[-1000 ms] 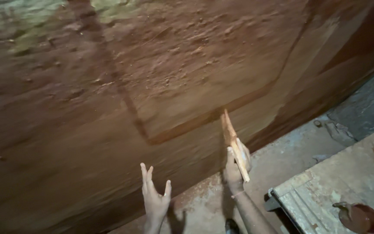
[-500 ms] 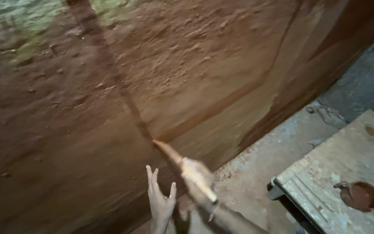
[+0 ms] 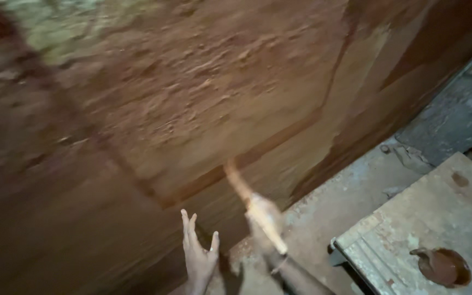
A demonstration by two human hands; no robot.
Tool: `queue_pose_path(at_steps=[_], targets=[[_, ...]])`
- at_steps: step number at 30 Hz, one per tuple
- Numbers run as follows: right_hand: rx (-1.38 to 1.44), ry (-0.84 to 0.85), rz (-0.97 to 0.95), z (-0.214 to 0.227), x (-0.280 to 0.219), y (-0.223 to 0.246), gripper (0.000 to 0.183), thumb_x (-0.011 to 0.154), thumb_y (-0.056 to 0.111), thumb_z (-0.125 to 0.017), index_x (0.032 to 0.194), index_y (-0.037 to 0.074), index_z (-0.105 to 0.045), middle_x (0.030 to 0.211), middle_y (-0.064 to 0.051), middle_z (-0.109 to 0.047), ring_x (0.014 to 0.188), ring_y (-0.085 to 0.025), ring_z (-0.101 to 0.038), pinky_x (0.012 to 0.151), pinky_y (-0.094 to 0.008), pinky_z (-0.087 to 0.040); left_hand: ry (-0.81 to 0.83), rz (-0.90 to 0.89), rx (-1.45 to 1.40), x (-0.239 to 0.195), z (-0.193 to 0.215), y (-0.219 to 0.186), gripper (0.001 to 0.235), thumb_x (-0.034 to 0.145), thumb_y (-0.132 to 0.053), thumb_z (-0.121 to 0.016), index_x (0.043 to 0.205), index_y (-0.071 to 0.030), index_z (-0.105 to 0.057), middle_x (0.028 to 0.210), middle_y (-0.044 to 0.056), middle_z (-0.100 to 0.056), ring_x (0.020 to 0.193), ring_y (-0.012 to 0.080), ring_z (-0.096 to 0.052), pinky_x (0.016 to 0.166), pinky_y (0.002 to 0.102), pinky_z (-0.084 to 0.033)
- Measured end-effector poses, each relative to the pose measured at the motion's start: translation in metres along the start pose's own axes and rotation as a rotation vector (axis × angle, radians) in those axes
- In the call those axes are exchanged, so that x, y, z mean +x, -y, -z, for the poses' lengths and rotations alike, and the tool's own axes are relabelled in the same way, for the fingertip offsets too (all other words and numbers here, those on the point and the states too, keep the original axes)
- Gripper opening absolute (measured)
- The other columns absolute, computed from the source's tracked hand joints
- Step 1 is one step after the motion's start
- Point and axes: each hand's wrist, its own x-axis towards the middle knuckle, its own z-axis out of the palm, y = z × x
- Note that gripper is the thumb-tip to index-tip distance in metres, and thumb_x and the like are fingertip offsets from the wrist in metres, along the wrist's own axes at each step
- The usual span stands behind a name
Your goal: The person uses a wide brush to apply brown paint to a textured wall, working in vertical and horizontal strokes to cover a rectangular area. The left hand occasionally steadies the wall while the right hand guides the brush. The painted region gradually expands across the surface.
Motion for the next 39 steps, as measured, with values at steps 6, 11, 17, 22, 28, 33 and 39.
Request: queue_pose_path(at_steps=[6, 11, 17, 22, 28, 33, 39], targets=[[0.17, 0.141, 0.017, 0.007, 0.007, -0.03, 0.028, 0.094, 0.008, -0.073, 0.12, 0.0, -0.069, 0.12, -0.016, -0.07, 0.111, -0.032, -0.067, 0.098, -0.04, -0.052, -0.024, 0.039, -0.042, 0.012, -0.041, -0.024, 0.072, 0.082, -0.014, -0.074, 0.145, 0.001, -0.043, 0.167, 0.021, -0.026, 0.148, 0.0408, -0.038, 0.116, 0.046, -0.037], [0.017, 0.01, 0.001, 0.036, 0.078, -0.1, 0.026, 0.094, 0.007, -0.074, 0.119, 0.0, -0.07, 0.119, -0.016, -0.071, 0.11, -0.033, -0.067, 0.097, -0.041, -0.053, -0.05, 0.086, -0.014, 0.022, -0.07, -0.04, 0.071, 0.081, -0.011, -0.075, 0.144, 0.0, -0.045, 0.166, 0.021, -0.029, 0.148, 0.04, -0.04, 0.116, 0.046, -0.037], [-0.187, -0.112, 0.063, 0.087, 0.148, -0.157, 0.027, 0.096, 0.005, -0.073, 0.123, -0.001, -0.069, 0.123, -0.018, -0.07, 0.112, -0.034, -0.068, 0.1, -0.042, -0.053, -0.03, 0.126, -0.037, 0.024, -0.108, -0.06, 0.077, 0.081, -0.011, -0.074, 0.149, 0.0, -0.038, 0.167, 0.021, -0.027, 0.145, 0.0386, -0.042, 0.114, 0.046, -0.038], [-0.159, -0.125, -0.01, 0.09, 0.148, -0.148, 0.03, 0.094, 0.004, -0.073, 0.123, -0.003, -0.068, 0.121, -0.019, -0.07, 0.11, -0.033, -0.068, 0.097, -0.04, -0.054, -0.001, 0.217, -0.084, 0.029, -0.124, -0.075, 0.092, 0.081, -0.011, -0.073, 0.158, 0.0, -0.023, 0.165, 0.018, -0.029, 0.142, 0.0354, -0.045, 0.112, 0.045, -0.039], [0.073, 0.062, -0.044, 0.054, 0.101, -0.097, 0.028, 0.091, 0.003, -0.073, 0.117, -0.003, -0.068, 0.119, -0.018, -0.07, 0.109, -0.032, -0.07, 0.095, -0.038, -0.055, -0.028, 0.175, -0.031, 0.021, -0.115, -0.067, 0.074, 0.082, -0.01, -0.074, 0.147, -0.001, -0.039, 0.169, 0.019, -0.025, 0.147, 0.0368, -0.04, 0.114, 0.045, -0.04], [0.241, 0.23, 0.073, 0.023, 0.058, -0.03, 0.026, 0.091, 0.0, -0.07, 0.118, -0.004, -0.068, 0.121, -0.019, -0.07, 0.112, -0.032, -0.07, 0.096, -0.039, -0.056, -0.029, 0.231, -0.005, 0.007, -0.076, -0.053, 0.076, 0.082, -0.01, -0.074, 0.148, 0.0, -0.039, 0.169, 0.019, -0.021, 0.15, 0.0388, -0.032, 0.118, 0.046, -0.033], [0.403, 0.392, 0.002, -0.021, -0.003, 0.055, 0.03, 0.088, -0.003, -0.073, 0.118, -0.005, -0.069, 0.121, -0.018, -0.072, 0.11, -0.03, -0.073, 0.093, -0.036, -0.059, -0.1, 0.172, 0.001, -0.007, -0.015, -0.028, 0.074, 0.082, -0.013, -0.074, 0.147, 0.001, -0.04, 0.168, 0.02, -0.024, 0.149, 0.04, -0.035, 0.117, 0.047, -0.035]])
